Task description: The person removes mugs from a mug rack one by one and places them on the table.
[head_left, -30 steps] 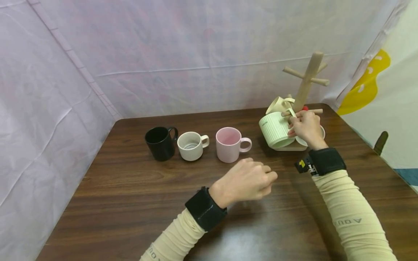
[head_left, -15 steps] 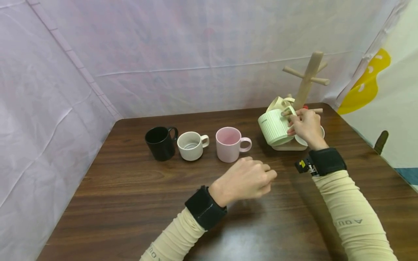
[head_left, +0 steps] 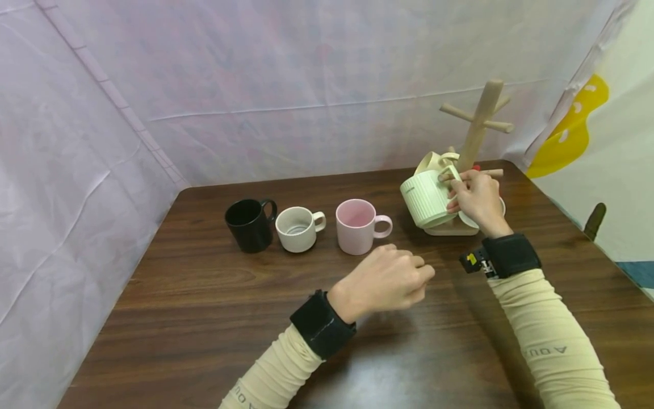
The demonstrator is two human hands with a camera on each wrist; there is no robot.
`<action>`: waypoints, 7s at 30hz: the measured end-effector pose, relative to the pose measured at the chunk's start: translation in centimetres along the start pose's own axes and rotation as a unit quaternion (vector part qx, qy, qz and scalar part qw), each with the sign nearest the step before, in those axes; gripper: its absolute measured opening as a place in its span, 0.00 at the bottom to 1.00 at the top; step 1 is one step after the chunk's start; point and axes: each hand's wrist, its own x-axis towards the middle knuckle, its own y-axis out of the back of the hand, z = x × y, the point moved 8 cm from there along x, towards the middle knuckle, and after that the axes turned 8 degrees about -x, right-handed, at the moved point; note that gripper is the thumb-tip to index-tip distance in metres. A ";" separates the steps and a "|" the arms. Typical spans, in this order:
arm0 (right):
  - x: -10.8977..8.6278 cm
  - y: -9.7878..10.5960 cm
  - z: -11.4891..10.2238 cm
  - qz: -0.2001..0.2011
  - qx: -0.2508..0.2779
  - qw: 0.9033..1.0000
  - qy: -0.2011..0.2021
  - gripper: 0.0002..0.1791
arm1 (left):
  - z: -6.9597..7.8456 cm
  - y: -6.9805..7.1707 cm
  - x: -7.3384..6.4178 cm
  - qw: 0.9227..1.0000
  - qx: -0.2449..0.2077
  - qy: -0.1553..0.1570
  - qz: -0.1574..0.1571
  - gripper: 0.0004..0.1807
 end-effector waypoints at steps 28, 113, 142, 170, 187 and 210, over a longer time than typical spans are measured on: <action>-0.4 0.2 0.0 0.032 0.020 0.999 0.025 0.14 | -0.5 -1.4 1.4 1.000 -0.009 -0.019 -0.010 0.03; -2.8 1.0 -0.8 0.014 0.085 0.992 0.090 0.12 | -2.1 -0.8 1.2 0.999 -0.011 0.043 0.022 0.06; -3.6 0.8 -1.7 -0.026 0.331 0.932 0.141 0.06 | -4.9 1.0 -0.3 0.979 -0.064 0.116 0.153 0.05; -4.1 -0.8 -4.2 -0.026 0.424 0.891 0.161 0.07 | -10.4 3.3 -5.0 0.894 -0.172 0.285 0.300 0.02; -4.9 -2.3 -6.8 -0.057 0.420 0.887 0.183 0.06 | -11.9 3.1 -6.5 0.875 -0.203 0.342 0.278 0.40; -6.0 -4.5 -8.5 -0.097 0.430 0.879 0.182 0.07 | -12.1 2.3 -6.8 0.839 -0.324 0.336 0.280 0.57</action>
